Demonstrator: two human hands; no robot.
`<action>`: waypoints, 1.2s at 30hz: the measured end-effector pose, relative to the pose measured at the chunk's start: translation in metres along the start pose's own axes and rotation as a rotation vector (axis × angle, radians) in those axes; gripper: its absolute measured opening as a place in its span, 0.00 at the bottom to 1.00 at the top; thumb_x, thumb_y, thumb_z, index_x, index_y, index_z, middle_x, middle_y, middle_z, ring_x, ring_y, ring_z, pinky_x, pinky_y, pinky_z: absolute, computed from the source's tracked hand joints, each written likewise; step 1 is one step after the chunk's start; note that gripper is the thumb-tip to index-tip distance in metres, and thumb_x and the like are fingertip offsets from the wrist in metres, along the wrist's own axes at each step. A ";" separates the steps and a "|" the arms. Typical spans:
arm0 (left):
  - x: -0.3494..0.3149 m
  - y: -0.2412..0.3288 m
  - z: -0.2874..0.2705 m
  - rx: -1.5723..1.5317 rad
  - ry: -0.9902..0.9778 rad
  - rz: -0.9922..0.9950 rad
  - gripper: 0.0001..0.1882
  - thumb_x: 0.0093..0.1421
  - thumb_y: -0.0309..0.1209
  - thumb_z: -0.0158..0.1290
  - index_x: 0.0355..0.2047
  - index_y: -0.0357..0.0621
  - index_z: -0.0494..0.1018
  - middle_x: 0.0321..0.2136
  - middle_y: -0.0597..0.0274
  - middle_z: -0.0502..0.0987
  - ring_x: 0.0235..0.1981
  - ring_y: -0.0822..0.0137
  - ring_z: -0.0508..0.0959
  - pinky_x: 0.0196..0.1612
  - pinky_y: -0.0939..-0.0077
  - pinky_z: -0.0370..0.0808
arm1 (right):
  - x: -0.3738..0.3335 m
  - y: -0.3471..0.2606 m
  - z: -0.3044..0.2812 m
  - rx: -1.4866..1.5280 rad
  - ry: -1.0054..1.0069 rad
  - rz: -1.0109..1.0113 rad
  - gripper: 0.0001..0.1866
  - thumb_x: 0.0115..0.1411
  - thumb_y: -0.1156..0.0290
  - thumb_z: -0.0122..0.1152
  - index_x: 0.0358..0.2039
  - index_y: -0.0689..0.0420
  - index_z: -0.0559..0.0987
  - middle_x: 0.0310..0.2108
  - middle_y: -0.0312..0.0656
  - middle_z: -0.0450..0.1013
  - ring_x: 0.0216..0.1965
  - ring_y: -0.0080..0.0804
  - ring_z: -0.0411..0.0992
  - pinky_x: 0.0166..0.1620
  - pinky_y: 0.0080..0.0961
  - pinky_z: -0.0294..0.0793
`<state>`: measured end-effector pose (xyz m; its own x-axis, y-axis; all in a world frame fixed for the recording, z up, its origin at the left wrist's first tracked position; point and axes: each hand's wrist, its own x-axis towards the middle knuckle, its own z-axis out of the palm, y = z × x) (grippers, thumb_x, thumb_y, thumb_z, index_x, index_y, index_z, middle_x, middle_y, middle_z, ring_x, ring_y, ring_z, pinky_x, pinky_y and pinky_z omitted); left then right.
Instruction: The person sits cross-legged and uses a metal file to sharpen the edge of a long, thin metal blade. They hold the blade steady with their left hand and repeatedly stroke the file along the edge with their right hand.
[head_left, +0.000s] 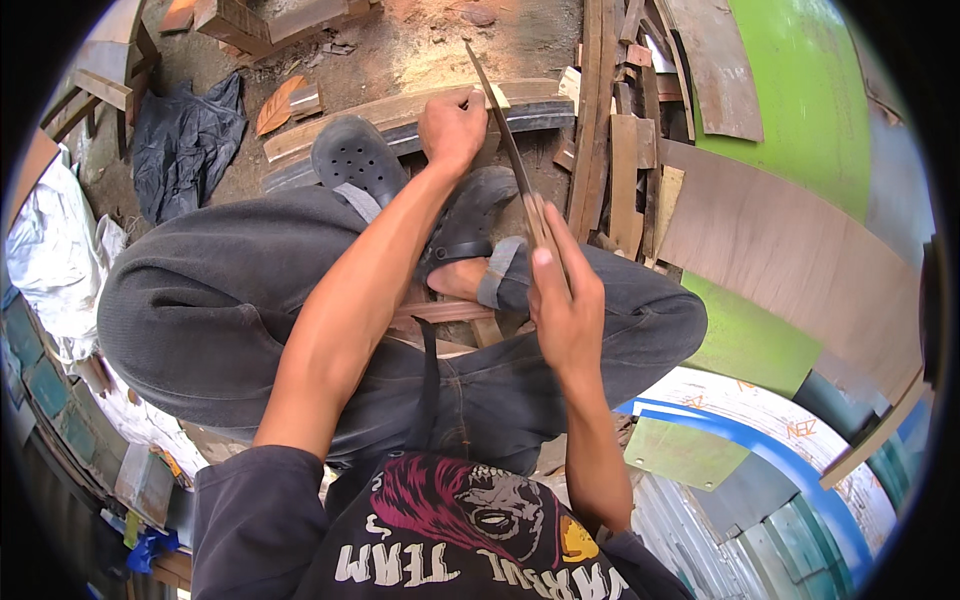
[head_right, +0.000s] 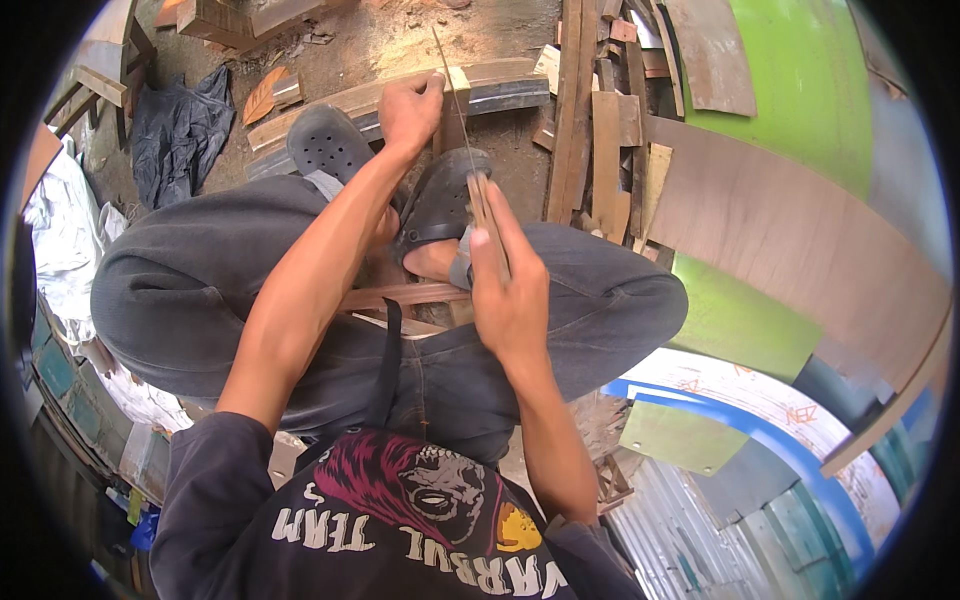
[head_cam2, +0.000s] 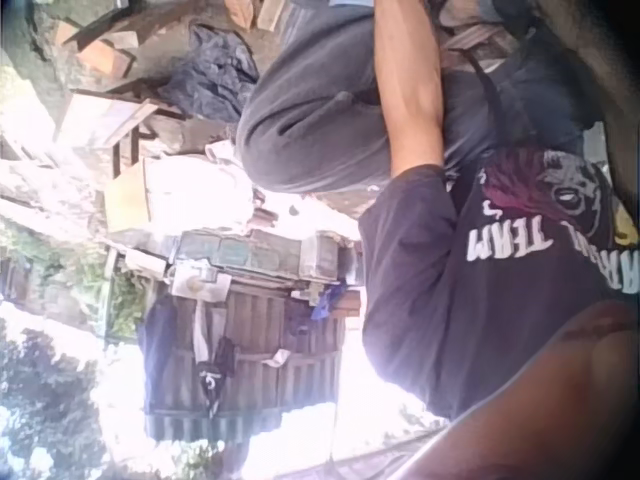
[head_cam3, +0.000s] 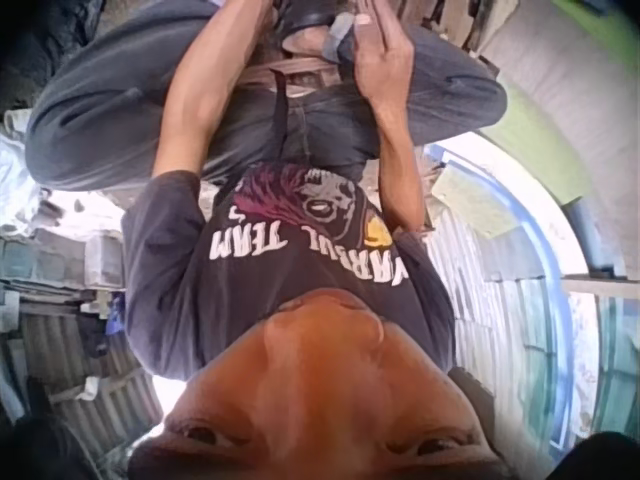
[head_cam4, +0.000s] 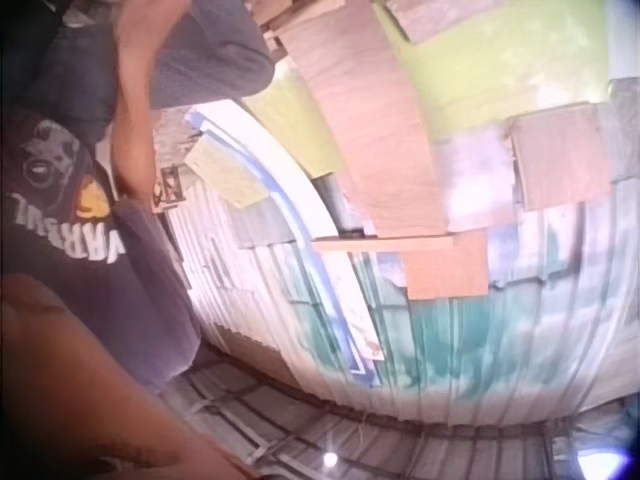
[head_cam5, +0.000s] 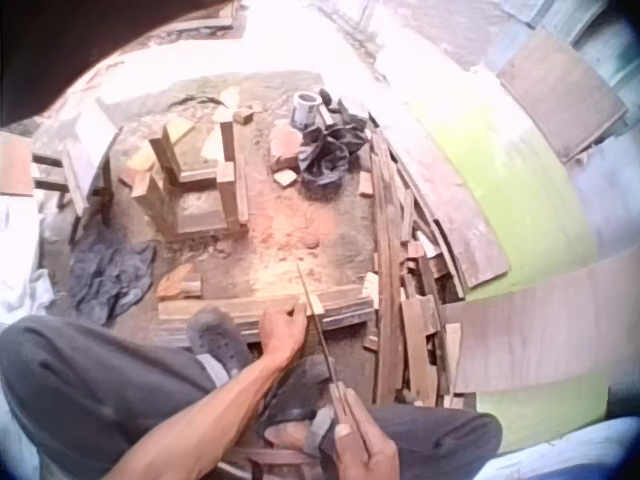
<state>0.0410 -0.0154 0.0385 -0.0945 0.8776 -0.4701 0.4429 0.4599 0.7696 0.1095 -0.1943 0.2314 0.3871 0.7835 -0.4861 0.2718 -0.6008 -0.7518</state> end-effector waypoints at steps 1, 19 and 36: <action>0.001 0.002 0.001 0.026 -0.026 -0.015 0.20 0.63 0.48 0.57 0.43 0.47 0.85 0.31 0.41 0.84 0.35 0.45 0.85 0.42 0.59 0.78 | -0.032 -0.001 -0.010 0.041 0.005 0.053 0.26 0.72 0.65 0.51 0.66 0.67 0.69 0.58 0.56 0.76 0.41 0.33 0.78 0.45 0.26 0.75; 0.002 -0.003 0.006 -0.017 0.003 0.040 0.18 0.62 0.45 0.57 0.45 0.50 0.85 0.34 0.41 0.84 0.39 0.42 0.84 0.47 0.56 0.78 | -0.052 0.023 -0.011 0.187 0.035 0.040 0.26 0.72 0.67 0.51 0.65 0.70 0.69 0.60 0.60 0.73 0.61 0.46 0.72 0.61 0.34 0.68; -0.001 -0.008 0.019 0.017 0.054 0.147 0.20 0.62 0.48 0.57 0.44 0.49 0.85 0.32 0.40 0.83 0.36 0.42 0.84 0.43 0.58 0.78 | 0.014 0.023 0.012 0.262 0.025 0.131 0.27 0.72 0.65 0.51 0.68 0.64 0.68 0.61 0.59 0.72 0.63 0.44 0.71 0.64 0.35 0.66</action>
<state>0.0543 -0.0224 0.0251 -0.0753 0.9414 -0.3288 0.4703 0.3243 0.8208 0.1105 -0.1956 0.2017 0.4268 0.6958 -0.5777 -0.0169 -0.6325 -0.7744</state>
